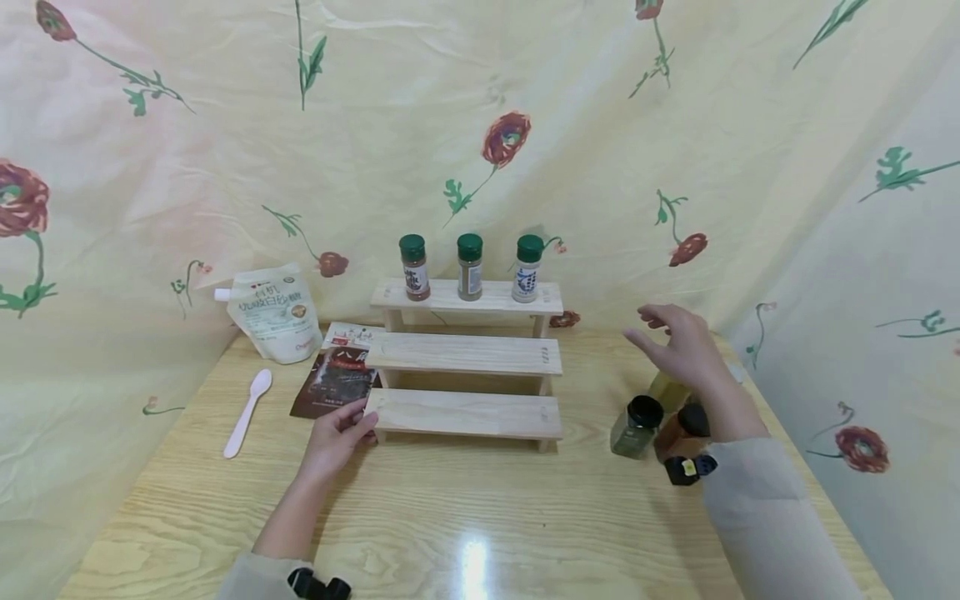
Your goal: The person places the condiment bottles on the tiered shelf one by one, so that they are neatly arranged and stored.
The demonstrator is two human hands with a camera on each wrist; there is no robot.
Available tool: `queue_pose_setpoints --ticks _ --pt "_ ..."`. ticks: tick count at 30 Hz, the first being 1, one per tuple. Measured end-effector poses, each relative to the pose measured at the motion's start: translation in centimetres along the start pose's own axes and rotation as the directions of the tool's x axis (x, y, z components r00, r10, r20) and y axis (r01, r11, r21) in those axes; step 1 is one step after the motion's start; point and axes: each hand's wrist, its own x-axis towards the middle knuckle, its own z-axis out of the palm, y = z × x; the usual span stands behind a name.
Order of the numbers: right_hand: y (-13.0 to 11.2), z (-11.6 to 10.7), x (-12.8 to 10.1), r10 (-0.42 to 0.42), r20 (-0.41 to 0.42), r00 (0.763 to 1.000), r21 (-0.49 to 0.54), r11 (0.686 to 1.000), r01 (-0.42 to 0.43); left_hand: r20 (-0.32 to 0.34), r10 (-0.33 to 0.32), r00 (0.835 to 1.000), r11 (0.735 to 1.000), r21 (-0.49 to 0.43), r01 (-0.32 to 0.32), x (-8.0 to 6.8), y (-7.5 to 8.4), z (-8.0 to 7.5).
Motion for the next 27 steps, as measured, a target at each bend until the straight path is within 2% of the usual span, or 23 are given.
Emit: queue_pose_setpoints --ticks 4,11,16,27 --pt "1.1 0.1 -0.7 0.032 0.009 0.999 -0.023 0.999 -0.032 0.006 0.005 1.000 1.000 -0.004 -0.005 -0.1 -0.1 0.0" --pt "3.4 0.1 -2.0 -0.007 -0.033 0.999 -0.089 0.996 0.004 0.003 0.002 1.000 1.000 -0.002 -0.002 0.0 0.0 0.0" --pt "4.4 -0.2 -2.9 0.031 -0.005 0.999 -0.128 0.991 -0.032 0.002 0.004 1.000 1.000 -0.004 -0.004 0.0 0.0 0.0" --pt "5.7 -0.3 -3.6 0.080 0.017 0.997 -0.142 0.987 -0.077 0.005 -0.013 1.000 1.000 0.011 0.013 0.2 -0.1 0.0"
